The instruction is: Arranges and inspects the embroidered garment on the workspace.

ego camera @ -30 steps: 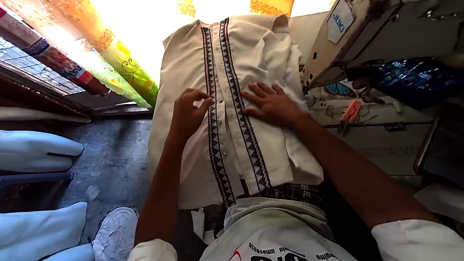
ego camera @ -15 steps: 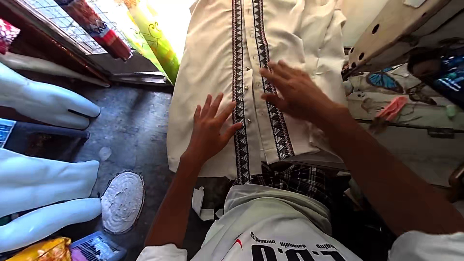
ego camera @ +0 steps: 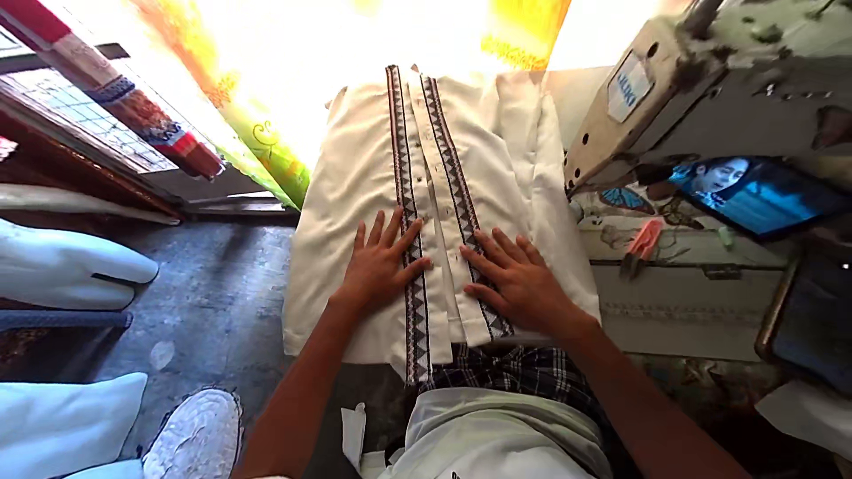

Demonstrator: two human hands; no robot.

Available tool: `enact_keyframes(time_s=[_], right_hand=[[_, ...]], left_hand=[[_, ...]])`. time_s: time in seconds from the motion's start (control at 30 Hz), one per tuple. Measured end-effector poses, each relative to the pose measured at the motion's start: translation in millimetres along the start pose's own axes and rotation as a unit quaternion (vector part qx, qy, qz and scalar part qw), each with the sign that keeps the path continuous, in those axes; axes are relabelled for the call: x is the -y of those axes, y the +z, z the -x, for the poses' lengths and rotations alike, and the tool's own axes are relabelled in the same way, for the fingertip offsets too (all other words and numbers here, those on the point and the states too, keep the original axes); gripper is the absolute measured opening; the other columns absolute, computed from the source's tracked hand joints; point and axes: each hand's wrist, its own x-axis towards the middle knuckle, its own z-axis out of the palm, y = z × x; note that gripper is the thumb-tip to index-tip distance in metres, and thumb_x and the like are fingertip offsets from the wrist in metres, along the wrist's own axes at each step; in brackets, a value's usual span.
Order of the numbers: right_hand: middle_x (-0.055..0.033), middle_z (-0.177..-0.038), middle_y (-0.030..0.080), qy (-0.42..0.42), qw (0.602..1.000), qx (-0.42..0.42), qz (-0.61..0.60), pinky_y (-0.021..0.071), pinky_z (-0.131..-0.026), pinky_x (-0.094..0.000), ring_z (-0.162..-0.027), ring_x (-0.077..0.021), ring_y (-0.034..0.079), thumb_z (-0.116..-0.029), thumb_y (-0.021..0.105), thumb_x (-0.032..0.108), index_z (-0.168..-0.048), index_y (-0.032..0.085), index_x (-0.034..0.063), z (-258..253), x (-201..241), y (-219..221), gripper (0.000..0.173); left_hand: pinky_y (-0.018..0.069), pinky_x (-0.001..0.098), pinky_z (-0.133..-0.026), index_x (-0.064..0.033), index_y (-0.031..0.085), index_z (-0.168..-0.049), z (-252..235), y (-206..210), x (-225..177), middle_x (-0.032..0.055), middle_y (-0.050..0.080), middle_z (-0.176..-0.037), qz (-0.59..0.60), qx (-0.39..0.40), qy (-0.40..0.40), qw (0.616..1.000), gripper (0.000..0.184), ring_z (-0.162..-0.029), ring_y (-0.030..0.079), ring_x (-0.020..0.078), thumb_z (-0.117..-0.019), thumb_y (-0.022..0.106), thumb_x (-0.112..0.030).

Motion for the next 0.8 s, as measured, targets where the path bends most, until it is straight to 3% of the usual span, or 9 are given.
enact_keyframes(time_s=[0.23, 0.47, 0.63, 0.7, 0.8], right_hand=[[-0.0113, -0.162, 0.041, 0.024, 0.999, -0.012, -0.024, 0.0188, -0.119, -0.0695, -0.151, -0.0401, 0.033, -0.1025, 0.033, 0.065, -0.154, 0.05, 0.0259, 24, 21, 2, 0.067], [-0.0092, -0.155, 0.051, 0.012, 0.996, -0.086, -0.018, 0.0295, -0.113, -0.0712, -0.144, -0.0401, 0.045, -0.1007, 0.038, 0.065, -0.147, 0.059, 0.0255, 58, 38, 12, 0.064], [-0.0108, -0.145, 0.061, -0.004, 0.996, -0.091, -0.012, 0.0416, -0.103, -0.0699, -0.132, -0.0421, 0.057, -0.0979, 0.047, 0.061, -0.136, 0.069, 0.0236, 76, 50, 3, 0.057], [-0.0109, -0.135, 0.068, -0.013, 0.995, -0.102, -0.017, 0.0467, -0.097, -0.0666, -0.122, -0.0407, 0.064, -0.0966, 0.052, 0.057, -0.13, 0.073, 0.0203, 73, 50, -1, 0.054], [-0.0115, -0.12, 0.073, -0.016, 0.993, -0.112, -0.033, 0.0518, -0.093, -0.0605, -0.112, -0.0374, 0.068, -0.0992, 0.055, 0.051, -0.128, 0.072, 0.0134, 47, 46, -14, 0.05]], left_hand=[[0.0043, 0.0691, -0.121, -0.0327, 0.033, -0.162, 37, -4, -15, 0.008, 0.018, -0.172, 0.046, 0.059, -0.021, 0.997, 0.074, -0.159, 0.009, 0.0356, -0.0994, 0.034, -0.073], [0.0118, 0.0746, -0.118, -0.0293, 0.048, -0.155, 74, -4, -36, 0.0125, 0.034, -0.165, 0.077, 0.007, -0.008, 0.997, 0.069, -0.154, 0.024, 0.0432, -0.0983, 0.043, -0.069], [0.0242, 0.0757, -0.113, -0.0159, 0.063, -0.142, 76, -18, -41, 0.0118, 0.066, -0.137, 0.124, -0.068, 0.006, 0.99, 0.056, -0.137, 0.054, 0.038, -0.1023, 0.05, -0.054], [0.0265, 0.0725, -0.114, -0.0143, 0.062, -0.143, 64, -20, -38, 0.0162, 0.06, -0.143, 0.121, -0.068, -0.009, 0.99, 0.056, -0.139, 0.051, 0.0394, -0.1036, 0.048, -0.052], [0.0167, 0.0691, -0.12, -0.015, 0.051, -0.153, 26, -32, -27, 0.018, 0.038, -0.162, 0.113, 0.011, -0.058, 0.992, 0.059, -0.152, 0.029, 0.0423, -0.1066, 0.042, -0.051]])
